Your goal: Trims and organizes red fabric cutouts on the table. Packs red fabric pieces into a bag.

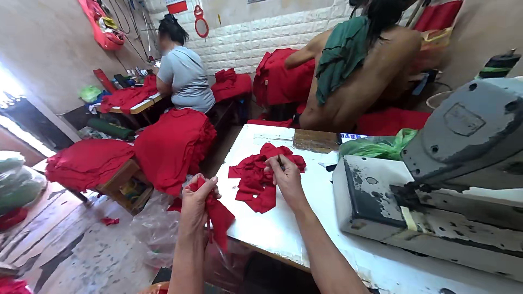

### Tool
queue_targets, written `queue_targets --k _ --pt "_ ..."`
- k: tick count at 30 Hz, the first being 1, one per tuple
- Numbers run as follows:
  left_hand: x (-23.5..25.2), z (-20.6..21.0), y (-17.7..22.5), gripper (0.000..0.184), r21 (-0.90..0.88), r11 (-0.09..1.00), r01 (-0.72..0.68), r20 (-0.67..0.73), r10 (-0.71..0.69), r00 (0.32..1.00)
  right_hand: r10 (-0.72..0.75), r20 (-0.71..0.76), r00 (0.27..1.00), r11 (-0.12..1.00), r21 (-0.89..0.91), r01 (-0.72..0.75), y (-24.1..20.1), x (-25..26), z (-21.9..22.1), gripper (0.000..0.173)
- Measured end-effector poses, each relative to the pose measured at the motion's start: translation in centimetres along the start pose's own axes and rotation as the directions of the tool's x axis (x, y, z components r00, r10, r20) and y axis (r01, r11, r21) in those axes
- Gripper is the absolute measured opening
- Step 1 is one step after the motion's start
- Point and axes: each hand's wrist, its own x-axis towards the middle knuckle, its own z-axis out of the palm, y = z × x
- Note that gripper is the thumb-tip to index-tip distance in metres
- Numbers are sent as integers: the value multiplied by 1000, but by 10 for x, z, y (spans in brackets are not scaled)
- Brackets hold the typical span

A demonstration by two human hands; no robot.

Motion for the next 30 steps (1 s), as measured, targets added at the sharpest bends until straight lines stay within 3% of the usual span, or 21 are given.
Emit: queue_targets --k 3,5,7,8,10,13,14,16,18,19,21,22,23,25,27,30 --pt "8 -5 -11 12 325 946 -5 126 -38 991 107 201 974 969 -241 -56 1 2 -3 25" --pt "13 -5 -25 8 531 845 -56 210 -68 975 245 381 891 884 -466 -43 -3 3 0 30" --pt "14 -1 -39 13 634 765 -110 275 -91 957 336 440 833 780 -625 16 -8 2 8 29" --pt "15 1 -43 14 670 731 -128 289 -99 952 329 428 842 771 -637 22 -10 1 10 28" --pt "14 7 -45 22 730 667 -150 295 -110 949 249 360 899 845 -535 -20 -9 -1 9 25" --pt "14 13 -43 47 723 669 -174 356 -145 923 67 319 945 993 -118 -31 -5 -1 4 18" --pt "16 14 -44 48 704 681 -201 398 -145 906 12 349 937 997 62 -36 -4 -1 4 14" --pt "19 15 -44 28 675 693 -254 448 -110 887 -53 385 922 955 290 -65 -2 0 6 14" --pt "20 16 -40 20 652 709 -269 435 -59 898 -20 336 942 982 181 -44 10 4 5 20" --pt "20 16 -38 20 633 728 -265 412 -26 911 39 318 947 999 -48 -25 16 7 1 28" --pt "21 15 -33 15 552 792 -261 364 53 930 252 304 919 846 -530 -56 17 11 -7 41" --pt "22 15 -31 11 489 830 -270 355 94 930 302 254 919 774 -629 -81 16 12 -8 39" --pt "22 13 -28 11 421 861 -287 355 134 925 296 186 937 763 -636 -115 17 12 -9 35" --pt "21 10 -22 13 313 889 -335 372 209 904 181 3 983 850 -503 -155 19 12 -10 30" --pt "15 8 -14 16 265 891 -368 382 253 889 13 -180 984 917 -390 -83 20 13 -12 30" --pt "2 -5 -7 18 323 878 -352 350 235 907 -40 -252 967 909 -411 -69 18 13 -18 31"
